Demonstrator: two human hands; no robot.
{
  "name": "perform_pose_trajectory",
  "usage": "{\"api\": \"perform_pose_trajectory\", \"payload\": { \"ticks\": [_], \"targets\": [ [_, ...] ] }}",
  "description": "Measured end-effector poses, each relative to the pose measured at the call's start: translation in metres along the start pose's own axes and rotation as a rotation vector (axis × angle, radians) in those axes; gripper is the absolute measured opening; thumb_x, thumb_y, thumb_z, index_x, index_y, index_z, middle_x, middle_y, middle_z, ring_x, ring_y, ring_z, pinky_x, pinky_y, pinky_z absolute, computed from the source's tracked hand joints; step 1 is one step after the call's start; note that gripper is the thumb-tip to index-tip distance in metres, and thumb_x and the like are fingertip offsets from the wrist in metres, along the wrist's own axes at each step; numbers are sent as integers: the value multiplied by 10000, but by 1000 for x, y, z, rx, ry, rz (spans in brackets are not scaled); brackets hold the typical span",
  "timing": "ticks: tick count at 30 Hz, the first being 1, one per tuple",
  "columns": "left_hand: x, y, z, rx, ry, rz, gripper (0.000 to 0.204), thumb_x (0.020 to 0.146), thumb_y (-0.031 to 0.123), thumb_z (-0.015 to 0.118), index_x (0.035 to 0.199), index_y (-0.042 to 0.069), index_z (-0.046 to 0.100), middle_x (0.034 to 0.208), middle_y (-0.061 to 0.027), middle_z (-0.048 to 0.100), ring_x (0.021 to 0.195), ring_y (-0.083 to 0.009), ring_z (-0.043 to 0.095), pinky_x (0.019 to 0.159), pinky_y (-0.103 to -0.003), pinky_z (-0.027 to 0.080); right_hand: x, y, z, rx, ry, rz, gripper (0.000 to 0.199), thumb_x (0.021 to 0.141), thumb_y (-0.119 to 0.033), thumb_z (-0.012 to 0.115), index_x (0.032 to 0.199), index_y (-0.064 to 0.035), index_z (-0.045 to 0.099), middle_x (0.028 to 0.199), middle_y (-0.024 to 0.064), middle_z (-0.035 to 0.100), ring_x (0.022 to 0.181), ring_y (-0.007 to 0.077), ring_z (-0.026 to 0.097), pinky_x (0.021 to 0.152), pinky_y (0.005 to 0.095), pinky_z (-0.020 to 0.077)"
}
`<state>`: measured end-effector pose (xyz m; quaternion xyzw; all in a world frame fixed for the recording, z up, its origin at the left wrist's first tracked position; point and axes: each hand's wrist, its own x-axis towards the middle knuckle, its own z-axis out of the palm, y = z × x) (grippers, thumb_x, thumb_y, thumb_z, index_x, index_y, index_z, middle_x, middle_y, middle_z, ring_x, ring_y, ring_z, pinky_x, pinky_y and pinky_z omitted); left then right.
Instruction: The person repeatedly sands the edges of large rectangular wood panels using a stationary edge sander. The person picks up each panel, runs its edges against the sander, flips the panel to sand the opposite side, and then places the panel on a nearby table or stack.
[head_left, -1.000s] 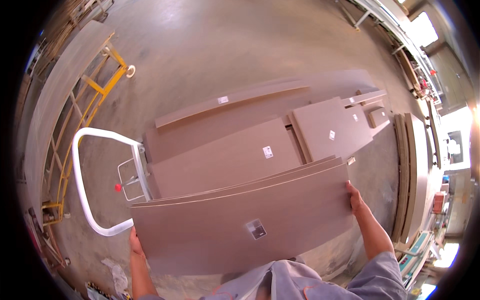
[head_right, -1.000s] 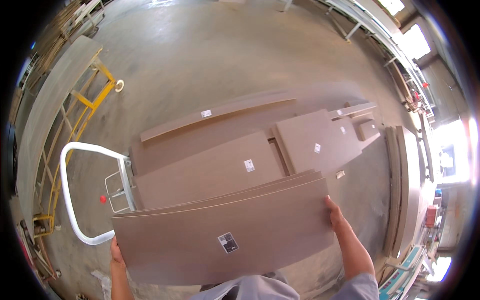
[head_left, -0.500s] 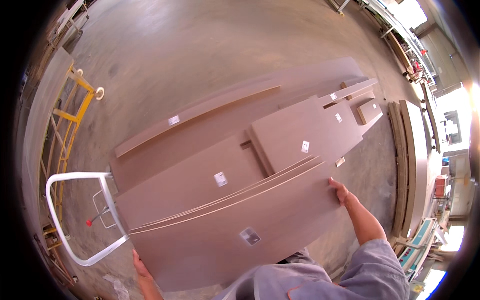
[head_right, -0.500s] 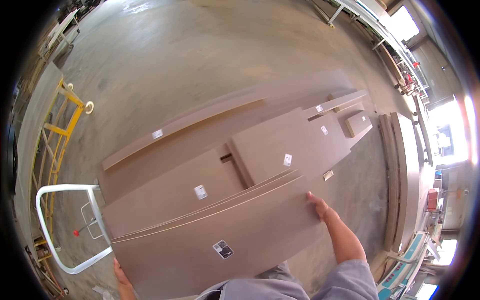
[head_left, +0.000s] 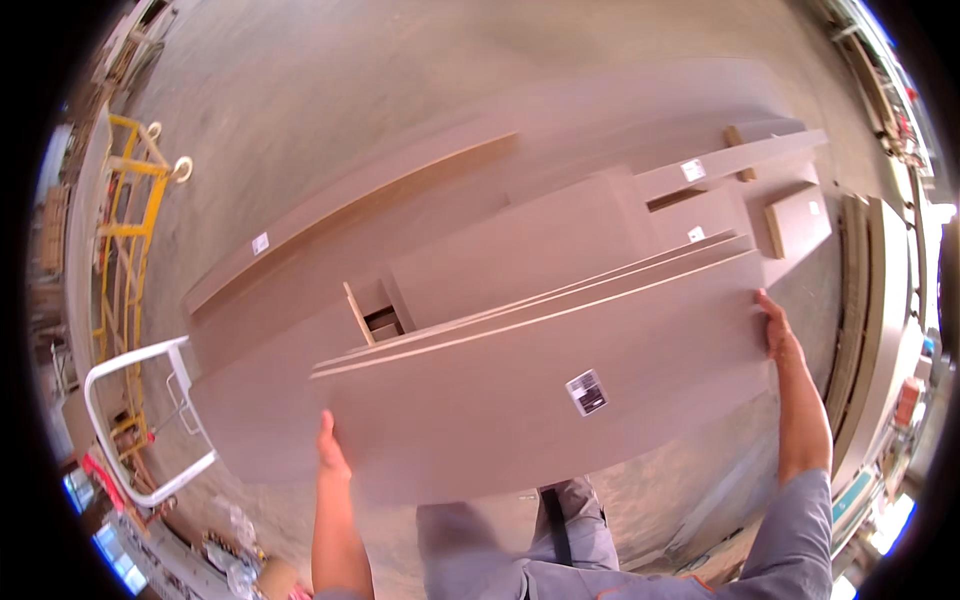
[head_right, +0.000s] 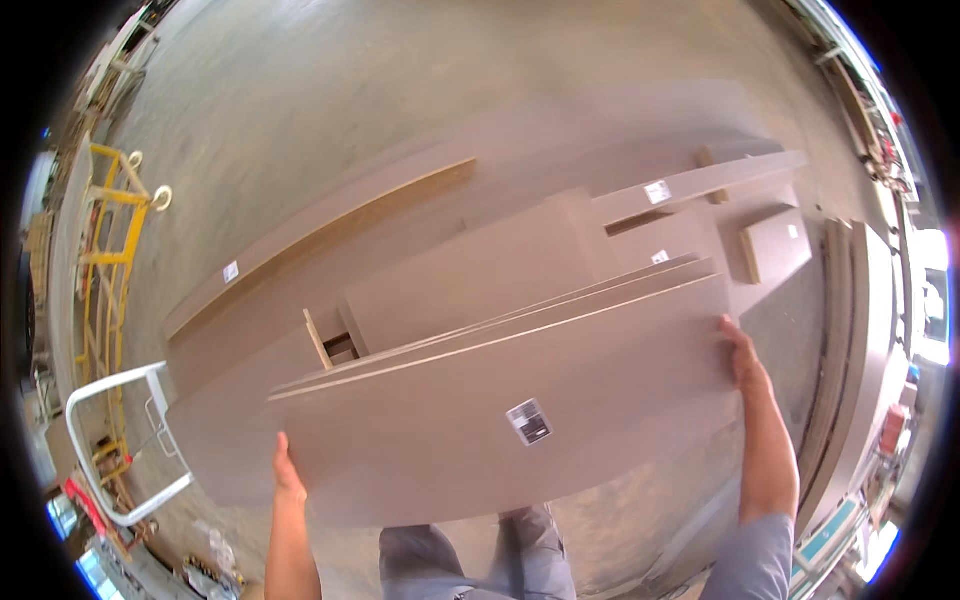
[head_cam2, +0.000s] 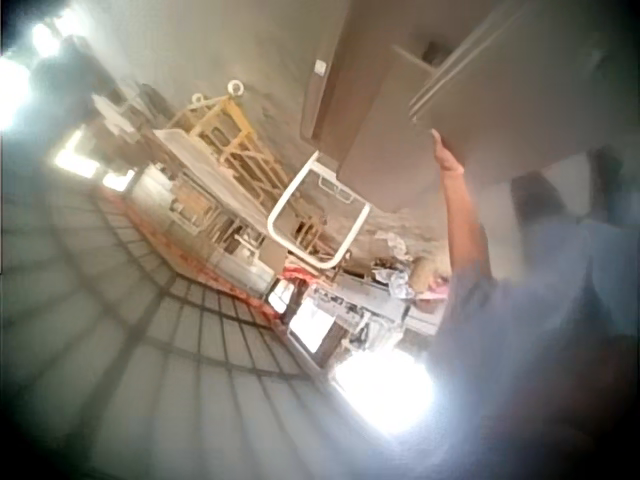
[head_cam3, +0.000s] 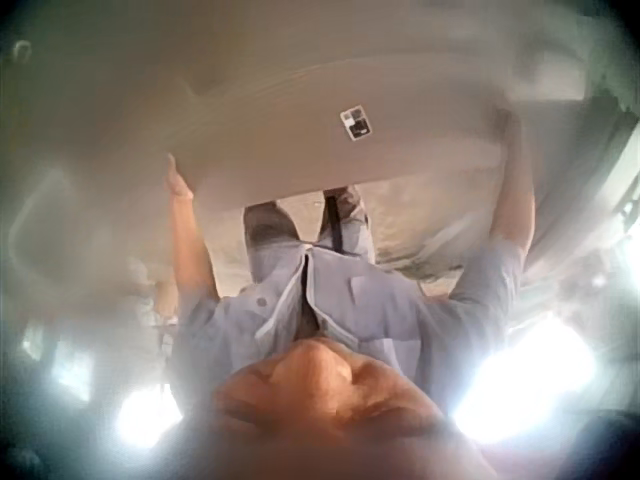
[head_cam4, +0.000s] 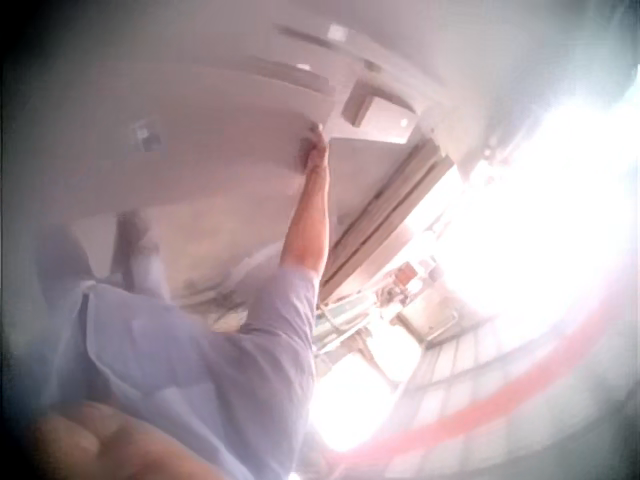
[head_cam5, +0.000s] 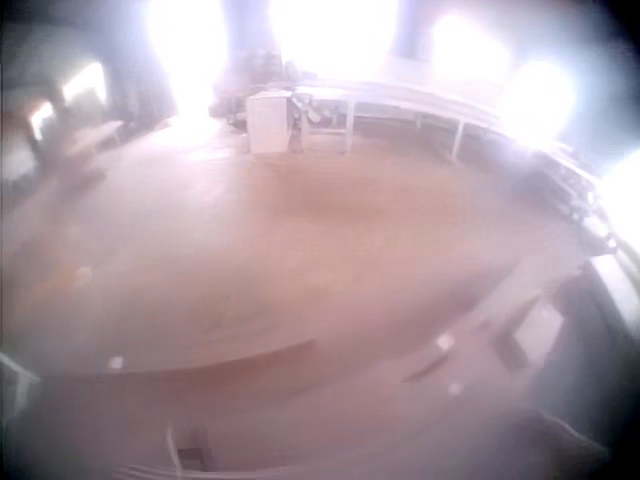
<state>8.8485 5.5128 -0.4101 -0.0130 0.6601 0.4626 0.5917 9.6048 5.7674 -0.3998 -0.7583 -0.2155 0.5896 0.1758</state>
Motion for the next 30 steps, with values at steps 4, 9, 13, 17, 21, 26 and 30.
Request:
{"api": "perform_pose_trajectory", "payload": {
  "ticks": [4,9,13,17,21,26,30],
  "targets": [
    [19,-2,71,-31,-46,-23,587,919,507,502,1258,28,520,1186,-86,596,1074,-231,565,919,-363,449,52,-14,-37,20,-49,-32,799,760,-624,588,1332,-78,475,1241,135,562,1091,266,550,985,387,409],
    [16,0,108,-75,-4,-82,562,920,492,500,1244,34,531,1146,-77,604,1035,-215,571,886,-364,456,85,-44,-41,83,-153,-37,742,809,-614,553,1313,-70,502,1225,126,570,1071,259,571,923,382,464],
    [26,-6,96,314,122,-69,633,895,546,528,1259,29,519,1093,-72,601,952,-175,557,825,-335,446,108,-77,-36,-79,-228,-8,856,792,-678,533,1388,-73,423,1338,137,496,1193,267,483,1001,428,371],
    [18,18,59,723,343,131,739,843,531,626,1313,-11,453,1071,-80,577,924,-146,529,784,-292,430,144,-62,-98,-322,25,-28,994,743,-749,538,1458,-89,331,1484,137,347,1351,278,317,1072,491,212],
    [2,-34,57,980,302,70,841,787,451,725,1355,-58,371,1105,-112,551,966,-176,534,828,-301,441,152,-30,-90,-284,74,-108,933,764,-695,566,1432,-72,377,1497,134,327,1361,274,308,1062,463,257],
    [-10,-69,149,869,434,36,964,751,416,764,1385,-117,271,1281,-211,493,1193,-282,484,996,-364,394,134,-48,-36,-311,-117,3,799,786,-595,619,1330,-21,508,1399,140,451,1325,256,354,1083,377,249],
    [-6,-55,155,688,348,9,1058,715,417,796,1399,-140,214,1393,-264,406,1318,-330,390,1068,-389,339,133,-39,-31,-309,93,-115,722,792,-571,631,1248,-14,579,1245,137,564,1235,237,437,1052,362,296]
  ]
}}
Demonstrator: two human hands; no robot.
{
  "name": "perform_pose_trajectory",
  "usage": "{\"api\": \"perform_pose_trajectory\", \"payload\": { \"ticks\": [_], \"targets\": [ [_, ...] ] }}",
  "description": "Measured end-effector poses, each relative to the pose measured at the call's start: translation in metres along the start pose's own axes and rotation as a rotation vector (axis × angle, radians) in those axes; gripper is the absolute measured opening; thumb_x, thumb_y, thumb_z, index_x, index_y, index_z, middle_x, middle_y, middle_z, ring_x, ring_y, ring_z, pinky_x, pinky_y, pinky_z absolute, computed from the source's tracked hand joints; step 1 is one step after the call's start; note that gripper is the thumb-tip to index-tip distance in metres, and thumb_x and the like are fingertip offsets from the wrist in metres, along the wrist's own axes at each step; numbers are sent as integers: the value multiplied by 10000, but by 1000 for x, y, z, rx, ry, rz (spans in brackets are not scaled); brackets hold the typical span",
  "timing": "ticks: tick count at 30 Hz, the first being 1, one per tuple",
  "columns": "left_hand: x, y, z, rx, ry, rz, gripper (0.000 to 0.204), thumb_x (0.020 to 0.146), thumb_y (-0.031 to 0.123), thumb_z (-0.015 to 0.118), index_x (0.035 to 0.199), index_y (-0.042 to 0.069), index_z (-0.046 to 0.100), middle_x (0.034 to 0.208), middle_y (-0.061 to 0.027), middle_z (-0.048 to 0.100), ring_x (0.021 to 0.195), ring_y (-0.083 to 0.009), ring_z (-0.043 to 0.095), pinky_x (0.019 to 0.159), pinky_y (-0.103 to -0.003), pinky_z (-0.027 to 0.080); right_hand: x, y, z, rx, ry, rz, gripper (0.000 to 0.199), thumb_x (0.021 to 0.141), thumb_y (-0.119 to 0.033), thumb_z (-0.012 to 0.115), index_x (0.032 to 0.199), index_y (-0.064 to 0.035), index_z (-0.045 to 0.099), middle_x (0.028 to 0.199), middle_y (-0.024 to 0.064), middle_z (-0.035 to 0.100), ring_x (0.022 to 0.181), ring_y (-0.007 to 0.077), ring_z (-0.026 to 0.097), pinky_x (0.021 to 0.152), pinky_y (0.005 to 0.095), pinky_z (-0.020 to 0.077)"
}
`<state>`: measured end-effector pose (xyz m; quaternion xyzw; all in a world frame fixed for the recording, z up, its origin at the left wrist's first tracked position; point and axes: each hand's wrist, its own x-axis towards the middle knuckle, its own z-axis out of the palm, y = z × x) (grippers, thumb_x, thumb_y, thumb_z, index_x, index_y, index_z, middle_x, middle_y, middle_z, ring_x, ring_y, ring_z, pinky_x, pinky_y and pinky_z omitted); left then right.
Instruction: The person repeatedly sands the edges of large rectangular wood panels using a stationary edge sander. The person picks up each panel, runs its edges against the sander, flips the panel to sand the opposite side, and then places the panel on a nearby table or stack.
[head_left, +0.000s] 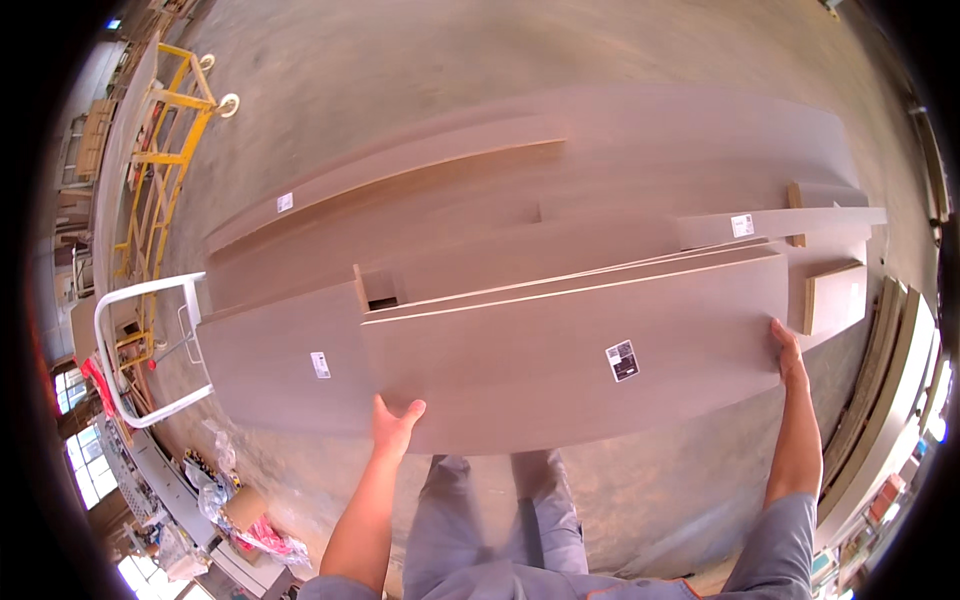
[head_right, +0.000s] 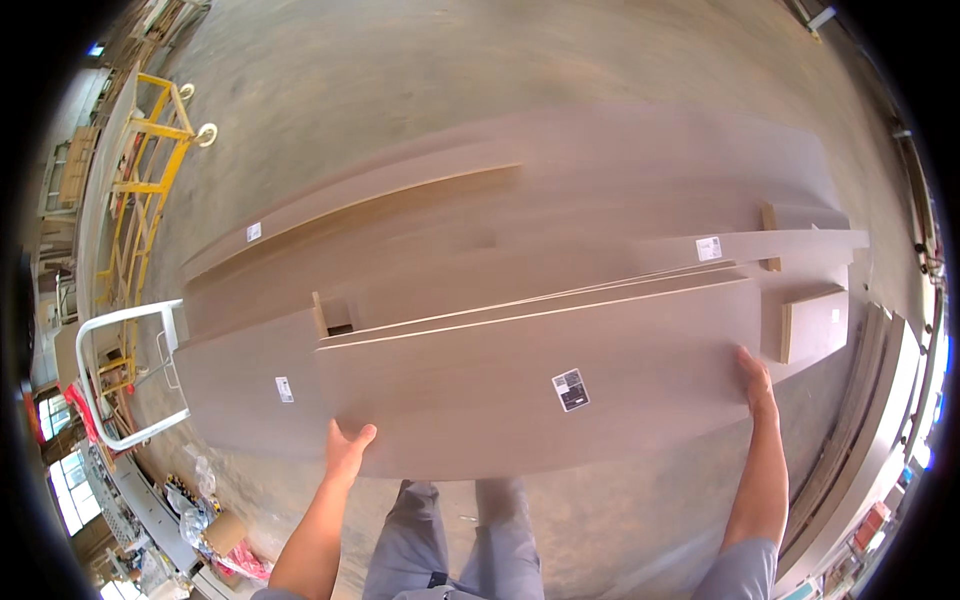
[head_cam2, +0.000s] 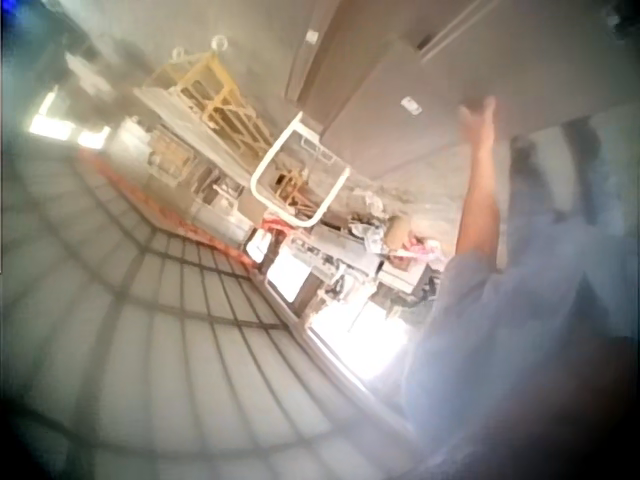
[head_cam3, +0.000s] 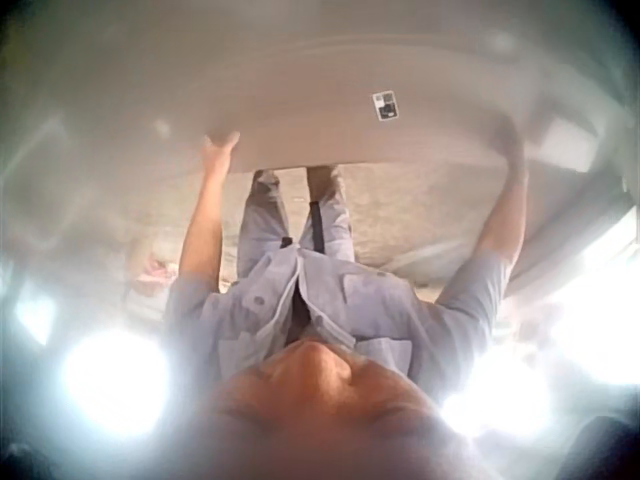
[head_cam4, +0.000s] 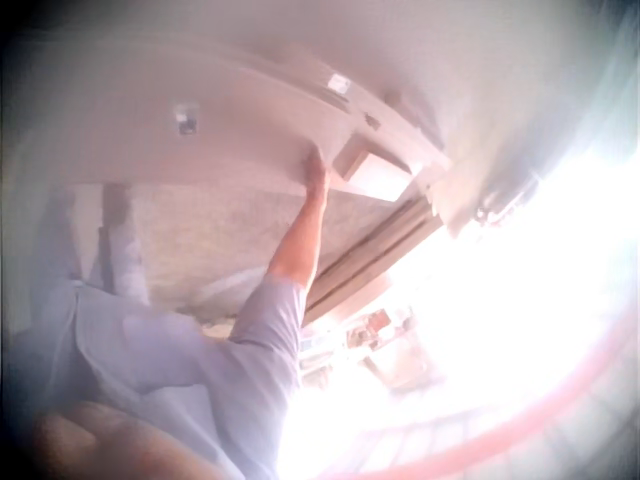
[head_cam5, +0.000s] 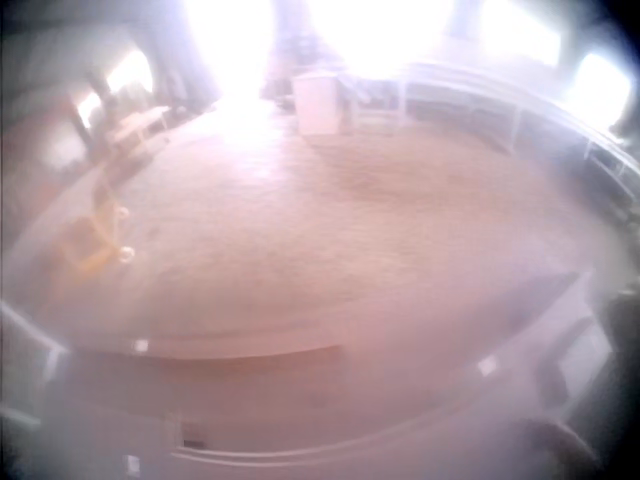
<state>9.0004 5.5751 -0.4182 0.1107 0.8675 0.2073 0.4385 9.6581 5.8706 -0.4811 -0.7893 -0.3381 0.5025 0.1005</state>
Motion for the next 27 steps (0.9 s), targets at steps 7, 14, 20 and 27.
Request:
{"api": "perform_pose_trajectory", "payload": {
  "ticks": [7,14,20,27],
  "targets": [
    [-11,5,1,176,77,-50,1080,714,501,772,1385,-153,234,1398,-297,383,1333,-358,362,1086,-405,318,-16,-15,7,-567,331,-183,760,822,-474,647,1367,6,423,1381,216,444,1313,321,387,1088,370,293],
    [-84,-146,-48,371,-110,105,849,754,499,705,1309,-70,408,1290,-257,495,1209,-371,480,1004,-414,394,-109,-44,164,-753,486,-662,803,881,-385,591,1473,-7,202,1549,186,143,1433,331,140,1159,420,159],
    [-210,-306,-148,453,-278,-116,590,749,509,686,1025,-6,604,922,-208,653,918,-348,628,814,-412,488,-292,-76,400,-923,165,-965,776,826,-363,534,1463,-23,250,1556,190,113,1439,395,53,1157,517,74],
    [-294,-473,-219,5,24,-76,489,789,429,668,1001,-11,644,948,-221,663,927,-363,629,809,-411,493,-592,48,551,-1065,-929,-1396,623,862,-388,574,1405,-134,400,1514,151,258,1404,324,222,1139,430,237]
  ]
}}
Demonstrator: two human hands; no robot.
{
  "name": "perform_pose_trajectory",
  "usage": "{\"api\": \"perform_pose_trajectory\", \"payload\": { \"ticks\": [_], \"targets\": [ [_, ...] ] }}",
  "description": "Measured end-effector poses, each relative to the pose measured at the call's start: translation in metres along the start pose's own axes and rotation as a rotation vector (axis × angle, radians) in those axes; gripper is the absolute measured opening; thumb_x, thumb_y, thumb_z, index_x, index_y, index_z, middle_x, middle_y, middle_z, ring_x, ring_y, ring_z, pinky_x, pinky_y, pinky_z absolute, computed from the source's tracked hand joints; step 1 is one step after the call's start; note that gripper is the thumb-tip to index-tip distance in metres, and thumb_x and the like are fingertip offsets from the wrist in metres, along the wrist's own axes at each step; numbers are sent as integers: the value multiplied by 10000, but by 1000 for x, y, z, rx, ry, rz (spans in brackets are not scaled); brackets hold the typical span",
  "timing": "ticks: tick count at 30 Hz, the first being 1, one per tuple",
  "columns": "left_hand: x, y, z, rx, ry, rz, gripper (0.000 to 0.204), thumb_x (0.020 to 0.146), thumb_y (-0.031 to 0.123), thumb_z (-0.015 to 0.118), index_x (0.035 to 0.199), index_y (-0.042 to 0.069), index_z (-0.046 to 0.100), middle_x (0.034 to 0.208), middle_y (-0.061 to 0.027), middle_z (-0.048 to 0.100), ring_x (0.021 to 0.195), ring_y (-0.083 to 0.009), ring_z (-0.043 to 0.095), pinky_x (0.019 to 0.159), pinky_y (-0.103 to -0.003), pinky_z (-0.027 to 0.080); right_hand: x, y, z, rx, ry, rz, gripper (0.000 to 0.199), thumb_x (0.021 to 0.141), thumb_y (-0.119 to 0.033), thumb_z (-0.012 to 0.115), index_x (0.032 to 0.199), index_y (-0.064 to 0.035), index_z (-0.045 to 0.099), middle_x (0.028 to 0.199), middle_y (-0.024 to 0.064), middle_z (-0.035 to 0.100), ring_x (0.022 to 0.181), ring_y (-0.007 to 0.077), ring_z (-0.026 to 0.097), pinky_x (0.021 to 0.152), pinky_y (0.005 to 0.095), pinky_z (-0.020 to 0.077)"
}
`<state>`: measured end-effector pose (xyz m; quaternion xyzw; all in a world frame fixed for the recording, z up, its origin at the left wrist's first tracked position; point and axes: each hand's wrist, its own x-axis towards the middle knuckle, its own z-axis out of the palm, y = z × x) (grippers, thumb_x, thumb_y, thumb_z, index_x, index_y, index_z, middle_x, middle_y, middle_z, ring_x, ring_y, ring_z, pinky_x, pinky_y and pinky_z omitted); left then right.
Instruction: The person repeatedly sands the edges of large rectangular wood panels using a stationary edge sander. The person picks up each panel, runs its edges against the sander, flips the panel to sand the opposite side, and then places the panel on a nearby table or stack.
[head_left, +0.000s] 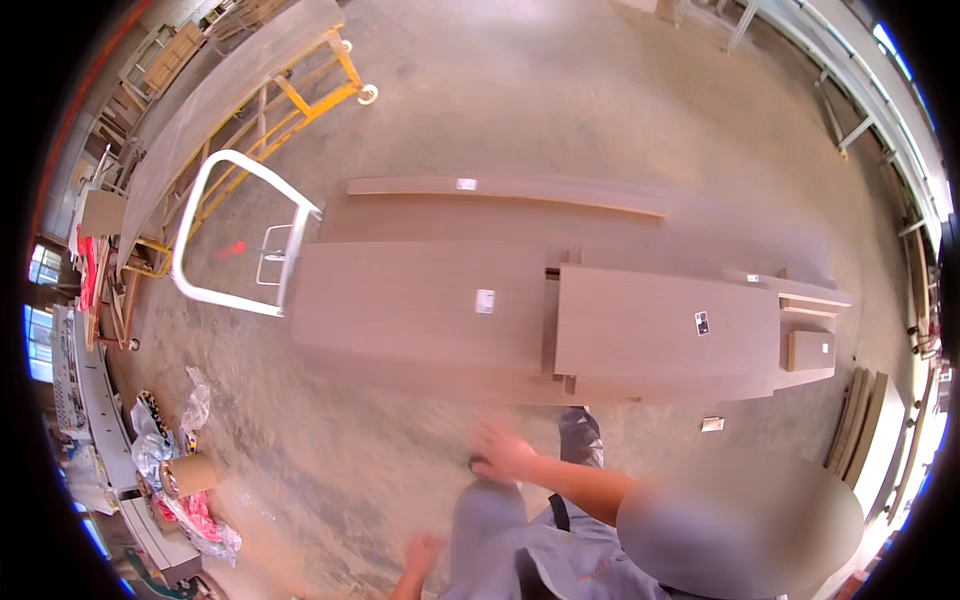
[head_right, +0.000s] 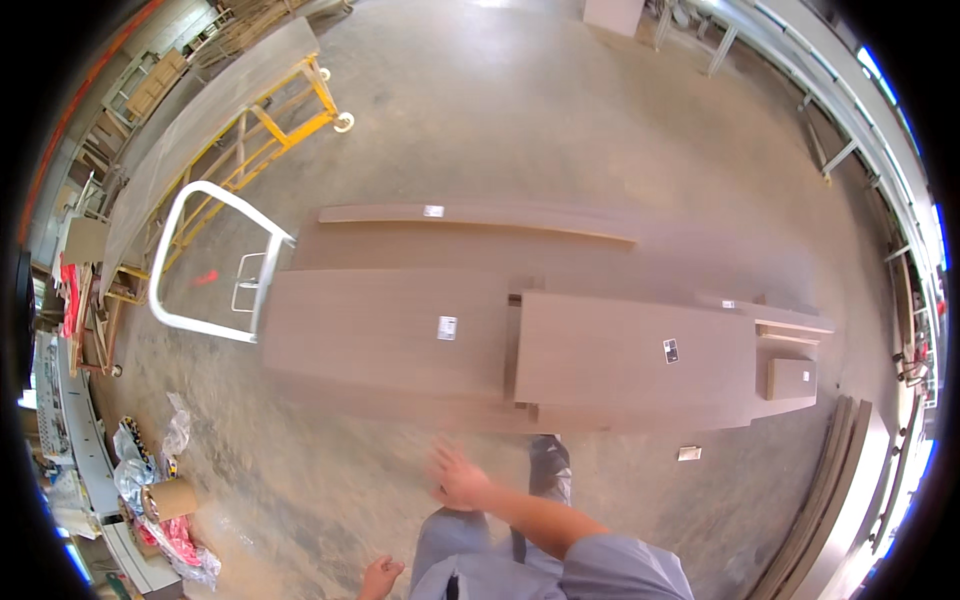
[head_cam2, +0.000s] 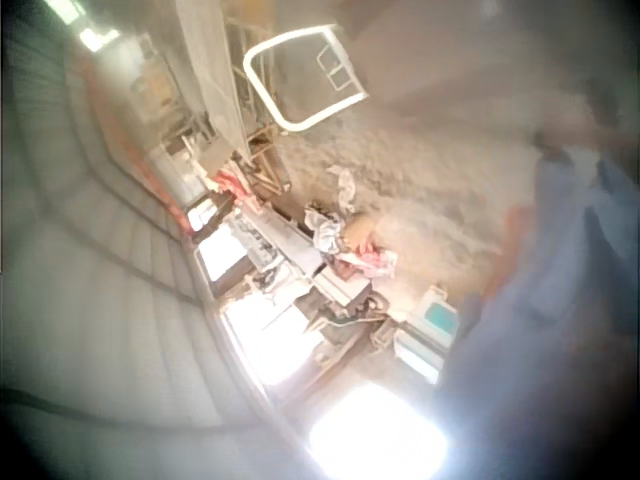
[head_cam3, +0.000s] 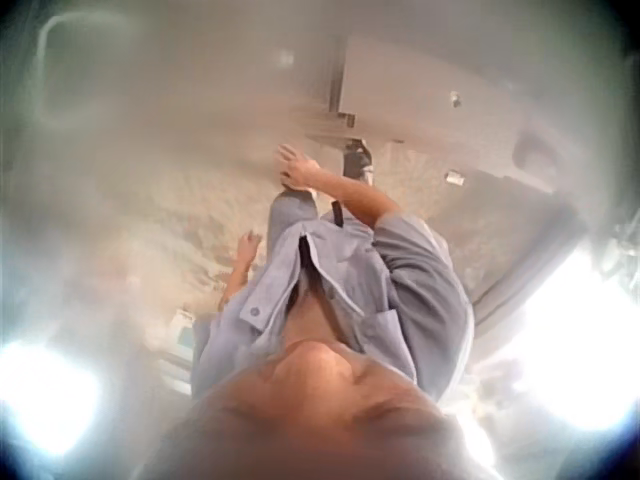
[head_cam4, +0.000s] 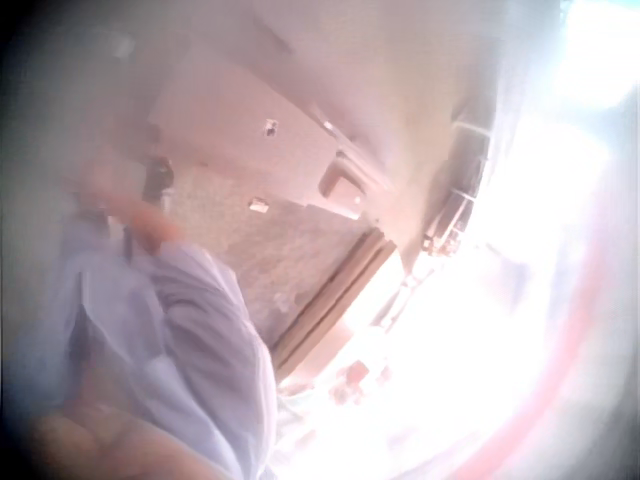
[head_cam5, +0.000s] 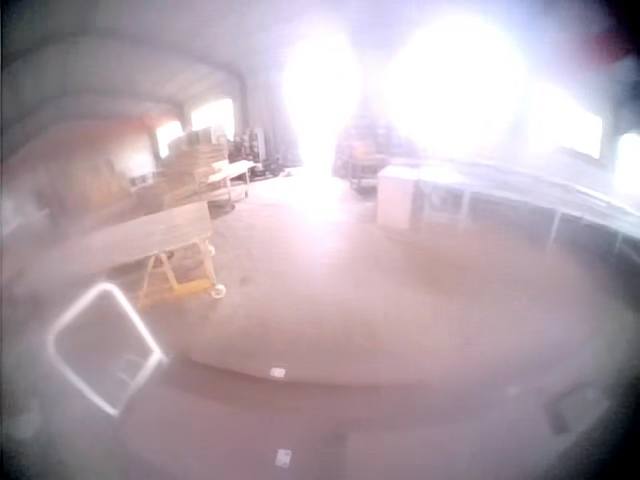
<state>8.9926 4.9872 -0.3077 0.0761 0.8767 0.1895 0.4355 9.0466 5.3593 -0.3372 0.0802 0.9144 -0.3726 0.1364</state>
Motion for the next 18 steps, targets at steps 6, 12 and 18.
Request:
{"api": "perform_pose_trajectory", "payload": {
  "ticks": [6,12,18],
  "targets": [
    [-23,-153,-39,25,82,116,432,816,406,648,963,1,673,858,-171,678,794,-296,645,724,-409,496,-42,-39,5,130,-362,337,560,867,-478,534,1290,-111,543,1335,157,521,1254,324,466,1063,416,361],
    [-35,-209,-101,-428,31,-210,358,839,381,619,818,30,685,598,-65,580,555,-147,552,547,-314,458,-87,-31,-10,235,-125,1018,730,860,-583,463,1341,-35,486,1338,213,508,1268,343,459,1052,423,363],
    [-26,-238,-143,-593,97,-373,353,836,378,620,812,31,680,592,-47,570,552,-136,538,546,-313,457,8,-54,104,854,-257,803,438,937,-292,497,1325,-91,528,1315,119,552,1219,224,493,1027,376,379]
  ]
}}
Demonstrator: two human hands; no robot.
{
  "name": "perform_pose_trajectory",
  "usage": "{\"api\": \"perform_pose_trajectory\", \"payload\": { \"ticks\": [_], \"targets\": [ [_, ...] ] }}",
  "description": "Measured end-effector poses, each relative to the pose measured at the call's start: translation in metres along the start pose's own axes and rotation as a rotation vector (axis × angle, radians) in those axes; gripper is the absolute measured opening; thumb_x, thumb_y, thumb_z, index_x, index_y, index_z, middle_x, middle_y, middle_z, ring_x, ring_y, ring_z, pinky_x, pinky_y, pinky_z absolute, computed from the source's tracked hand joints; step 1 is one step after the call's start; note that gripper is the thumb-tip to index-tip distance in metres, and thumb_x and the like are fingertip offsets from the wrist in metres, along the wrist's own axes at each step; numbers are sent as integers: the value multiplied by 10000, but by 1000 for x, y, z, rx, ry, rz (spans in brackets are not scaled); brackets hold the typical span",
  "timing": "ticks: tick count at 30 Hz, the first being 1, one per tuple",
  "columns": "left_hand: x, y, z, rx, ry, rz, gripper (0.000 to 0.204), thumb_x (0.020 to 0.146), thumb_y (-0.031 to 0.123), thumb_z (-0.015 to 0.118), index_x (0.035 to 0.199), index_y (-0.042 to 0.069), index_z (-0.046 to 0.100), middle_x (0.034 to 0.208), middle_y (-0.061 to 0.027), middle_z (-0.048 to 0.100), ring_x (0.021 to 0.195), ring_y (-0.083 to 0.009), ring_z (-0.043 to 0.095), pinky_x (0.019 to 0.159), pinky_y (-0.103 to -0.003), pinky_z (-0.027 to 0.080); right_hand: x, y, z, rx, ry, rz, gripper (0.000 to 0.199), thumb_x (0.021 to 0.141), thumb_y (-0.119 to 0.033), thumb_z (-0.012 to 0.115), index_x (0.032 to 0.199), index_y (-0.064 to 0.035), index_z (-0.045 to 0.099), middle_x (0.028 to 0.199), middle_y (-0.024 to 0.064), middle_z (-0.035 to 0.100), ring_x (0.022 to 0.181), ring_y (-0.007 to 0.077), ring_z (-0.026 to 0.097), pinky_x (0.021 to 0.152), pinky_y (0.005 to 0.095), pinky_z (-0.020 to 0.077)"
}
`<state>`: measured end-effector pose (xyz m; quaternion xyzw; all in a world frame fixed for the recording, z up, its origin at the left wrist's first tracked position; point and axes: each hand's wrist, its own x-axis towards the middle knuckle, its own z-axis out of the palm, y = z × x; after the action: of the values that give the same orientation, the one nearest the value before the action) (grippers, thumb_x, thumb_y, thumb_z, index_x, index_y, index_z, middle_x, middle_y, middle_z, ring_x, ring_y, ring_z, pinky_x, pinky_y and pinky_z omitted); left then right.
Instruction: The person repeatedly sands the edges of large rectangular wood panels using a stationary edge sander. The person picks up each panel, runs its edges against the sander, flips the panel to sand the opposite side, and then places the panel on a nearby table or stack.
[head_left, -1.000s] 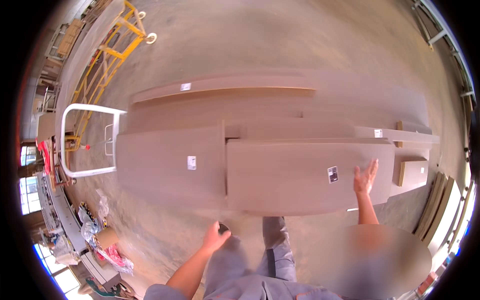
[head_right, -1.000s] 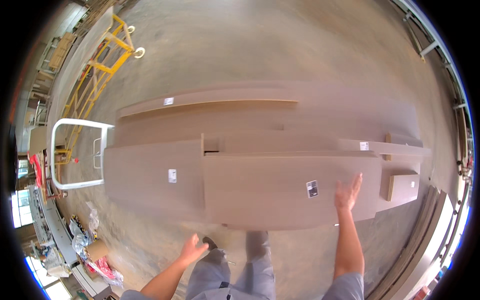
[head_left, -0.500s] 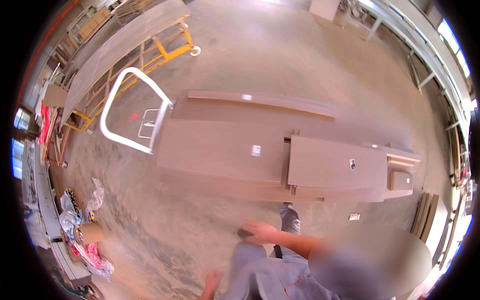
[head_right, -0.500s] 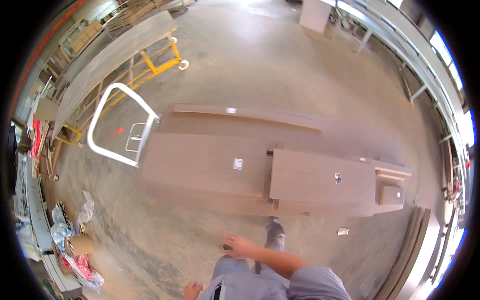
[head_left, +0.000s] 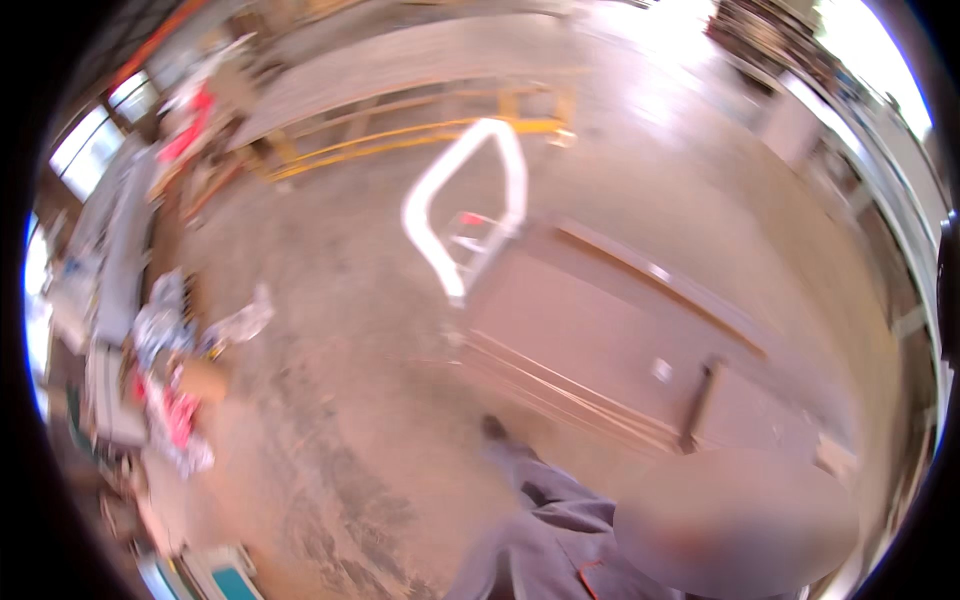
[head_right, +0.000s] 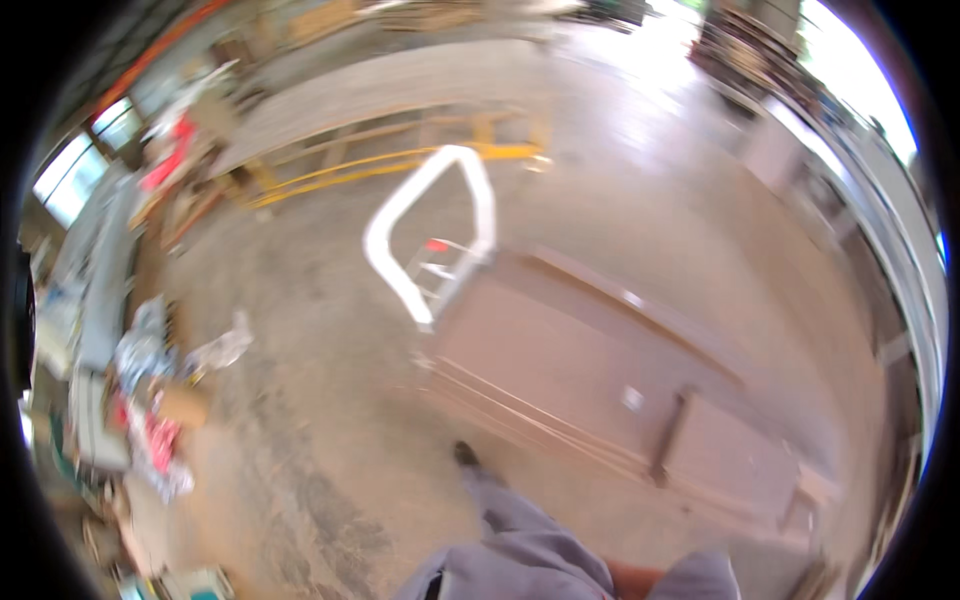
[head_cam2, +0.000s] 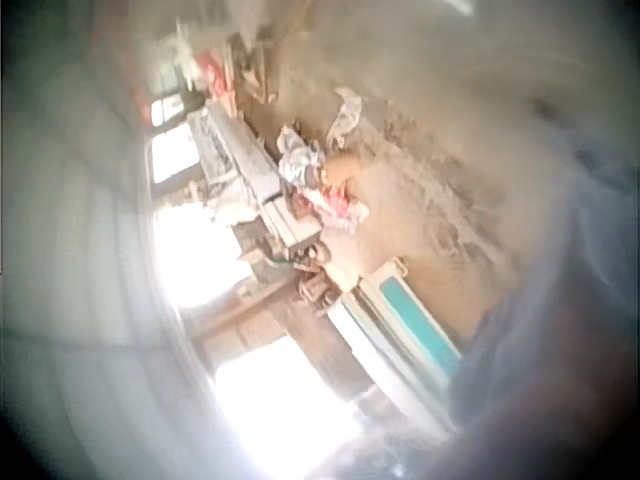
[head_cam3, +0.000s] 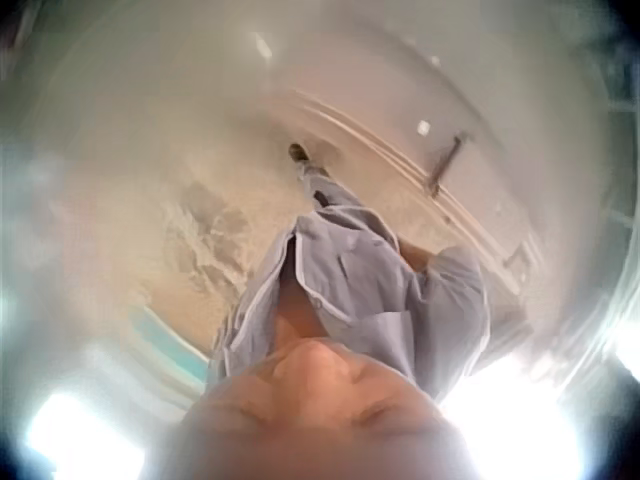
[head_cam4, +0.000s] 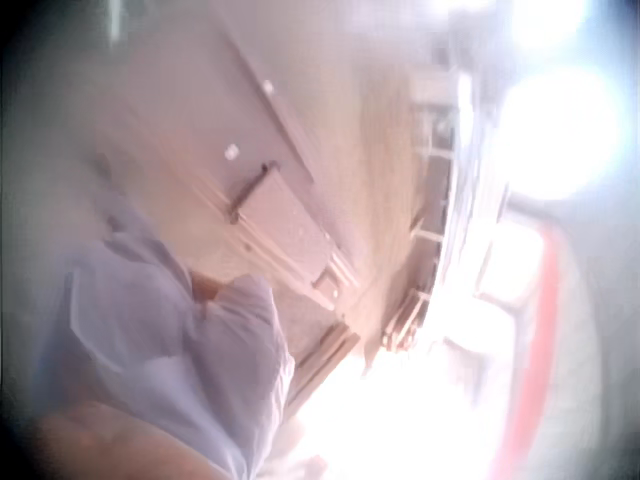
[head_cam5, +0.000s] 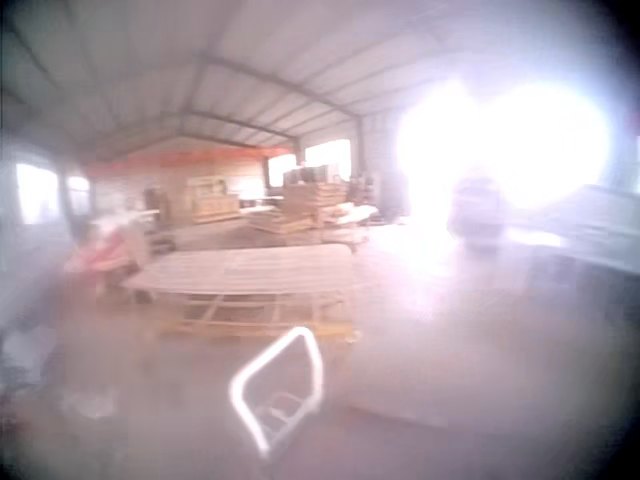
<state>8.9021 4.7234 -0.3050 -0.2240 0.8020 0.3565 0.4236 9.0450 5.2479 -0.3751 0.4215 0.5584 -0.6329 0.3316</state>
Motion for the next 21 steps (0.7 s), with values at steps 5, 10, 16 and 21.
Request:
{"api": "perform_pose_trajectory", "payload": {
  "ticks": [5,10,16,21],
  "targets": [
    [-1,18,-42,-263,143,-176,349,834,376,620,807,33,676,586,-33,561,549,-128,526,546,-311,457,82,-189,27,66,-389,18,417,918,-192,529,1320,-81,533,1279,83,577,1161,171,513,952,337,433],
    [12,81,-104,-569,253,-281,345,832,374,620,801,34,672,581,-18,553,546,-119,514,546,-310,456,69,-463,115,-755,-473,-122,512,803,31,554,1308,-51,537,1190,89,622,1082,177,589,851,306,480],
    [64,260,-241,-517,775,36,379,845,340,606,1032,20,684,929,-134,696,904,-193,651,800,-328,498,179,-688,219,-1050,-209,-905,462,811,-58,606,1269,-21,557,1141,101,658,1039,168,617,909,309,491],
    [46,465,-457,-541,873,916,158,862,60,608,1003,-7,636,916,-126,656,814,-213,626,743,-326,491,200,-824,328,-806,-264,-847,322,857,-149,590,1153,-26,616,1050,112,674,986,188,638,845,304,504]
  ]
}}
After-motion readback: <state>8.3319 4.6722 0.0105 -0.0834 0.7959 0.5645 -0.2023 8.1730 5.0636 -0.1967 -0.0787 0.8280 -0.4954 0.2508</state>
